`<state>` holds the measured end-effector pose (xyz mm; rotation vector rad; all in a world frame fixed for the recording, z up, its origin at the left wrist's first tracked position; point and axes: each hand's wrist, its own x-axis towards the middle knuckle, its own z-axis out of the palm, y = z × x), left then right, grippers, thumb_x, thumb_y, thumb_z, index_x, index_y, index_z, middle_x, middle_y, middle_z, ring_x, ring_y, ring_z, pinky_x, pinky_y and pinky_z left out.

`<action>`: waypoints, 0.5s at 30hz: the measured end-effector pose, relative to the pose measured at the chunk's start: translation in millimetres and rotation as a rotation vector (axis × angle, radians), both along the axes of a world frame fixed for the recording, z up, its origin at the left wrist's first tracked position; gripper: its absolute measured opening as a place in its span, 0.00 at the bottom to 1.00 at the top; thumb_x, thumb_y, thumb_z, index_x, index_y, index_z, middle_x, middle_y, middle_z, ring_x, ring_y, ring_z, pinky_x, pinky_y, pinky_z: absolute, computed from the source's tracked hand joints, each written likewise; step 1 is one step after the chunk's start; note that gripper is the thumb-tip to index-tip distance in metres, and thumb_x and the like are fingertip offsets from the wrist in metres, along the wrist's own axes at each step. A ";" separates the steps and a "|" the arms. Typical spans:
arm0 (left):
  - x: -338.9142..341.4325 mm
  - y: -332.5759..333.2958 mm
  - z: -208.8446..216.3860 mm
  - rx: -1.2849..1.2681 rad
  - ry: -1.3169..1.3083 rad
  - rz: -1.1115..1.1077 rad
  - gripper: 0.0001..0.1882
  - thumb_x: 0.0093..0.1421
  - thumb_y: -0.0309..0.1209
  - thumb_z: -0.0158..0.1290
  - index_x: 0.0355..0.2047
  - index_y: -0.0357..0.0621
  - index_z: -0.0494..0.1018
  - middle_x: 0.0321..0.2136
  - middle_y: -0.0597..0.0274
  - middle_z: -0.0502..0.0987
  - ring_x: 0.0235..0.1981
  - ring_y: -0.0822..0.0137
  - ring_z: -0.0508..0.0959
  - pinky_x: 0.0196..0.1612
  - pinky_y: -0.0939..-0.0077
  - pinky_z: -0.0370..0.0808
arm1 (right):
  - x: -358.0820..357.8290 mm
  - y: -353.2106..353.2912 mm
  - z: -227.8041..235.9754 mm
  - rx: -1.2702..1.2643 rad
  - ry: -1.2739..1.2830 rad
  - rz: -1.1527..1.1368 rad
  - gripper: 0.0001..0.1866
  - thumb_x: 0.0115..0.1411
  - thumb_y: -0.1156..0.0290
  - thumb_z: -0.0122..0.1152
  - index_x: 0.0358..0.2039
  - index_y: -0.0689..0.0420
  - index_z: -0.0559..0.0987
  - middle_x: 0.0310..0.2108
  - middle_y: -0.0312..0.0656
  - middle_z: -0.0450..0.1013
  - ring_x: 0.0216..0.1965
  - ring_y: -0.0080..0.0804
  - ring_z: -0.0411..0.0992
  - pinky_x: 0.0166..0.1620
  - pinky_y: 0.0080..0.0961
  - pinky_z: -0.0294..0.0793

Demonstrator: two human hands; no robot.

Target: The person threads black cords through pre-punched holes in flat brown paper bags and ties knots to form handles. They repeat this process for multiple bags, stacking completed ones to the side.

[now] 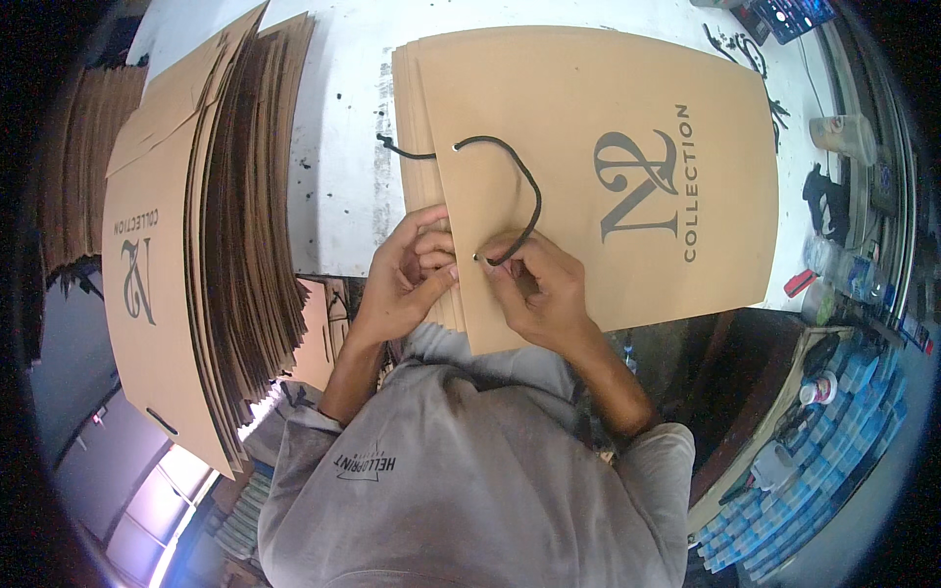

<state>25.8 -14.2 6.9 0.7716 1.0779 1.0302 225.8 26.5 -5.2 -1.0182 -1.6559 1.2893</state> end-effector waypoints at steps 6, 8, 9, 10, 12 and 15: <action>3.4 -0.2 -13.8 -0.007 -0.043 0.026 0.32 0.63 0.10 0.53 0.66 0.36 0.59 0.41 0.57 0.79 0.44 0.71 0.81 0.47 0.79 0.78 | 0.4 6.9 3.6 0.136 -0.056 0.069 0.06 0.55 0.88 0.63 0.34 0.66 0.81 0.39 0.46 0.77 0.37 0.32 0.78 0.37 0.23 0.80; 5.9 -0.3 -18.0 -0.002 -0.037 0.035 0.31 0.63 0.10 0.54 0.66 0.36 0.59 0.40 0.57 0.79 0.43 0.71 0.81 0.46 0.80 0.78 | 3.8 7.6 -0.4 0.104 -0.050 0.084 0.05 0.55 0.88 0.63 0.32 0.67 0.81 0.40 0.47 0.76 0.38 0.32 0.78 0.37 0.23 0.79; 7.4 -0.6 -19.2 0.004 -0.016 0.041 0.32 0.63 0.10 0.53 0.66 0.37 0.60 0.40 0.59 0.78 0.42 0.73 0.81 0.44 0.82 0.77 | 5.1 7.9 -1.9 0.088 -0.046 0.091 0.05 0.54 0.88 0.62 0.31 0.67 0.81 0.41 0.48 0.76 0.39 0.33 0.78 0.37 0.23 0.79; 8.9 -0.9 -20.5 0.010 0.006 0.048 0.32 0.62 0.10 0.53 0.66 0.38 0.60 0.39 0.60 0.78 0.40 0.75 0.81 0.41 0.84 0.76 | 5.7 9.2 -1.7 0.096 -0.056 0.099 0.05 0.55 0.88 0.62 0.32 0.67 0.81 0.41 0.48 0.76 0.39 0.33 0.78 0.37 0.23 0.79; 10.5 -1.2 -21.9 0.017 0.033 0.059 0.32 0.62 0.10 0.52 0.66 0.39 0.61 0.38 0.62 0.77 0.39 0.77 0.80 0.39 0.86 0.75 | 6.0 12.0 0.6 0.112 -0.074 0.116 0.05 0.55 0.87 0.62 0.33 0.67 0.81 0.41 0.48 0.76 0.39 0.34 0.78 0.38 0.24 0.78; 10.7 -1.3 -23.1 0.027 0.040 0.067 0.32 0.62 0.11 0.52 0.66 0.39 0.61 0.38 0.62 0.77 0.39 0.77 0.80 0.39 0.86 0.75 | 5.2 11.8 2.0 0.078 -0.094 0.090 0.06 0.56 0.87 0.63 0.35 0.67 0.80 0.40 0.48 0.76 0.39 0.36 0.78 0.39 0.25 0.78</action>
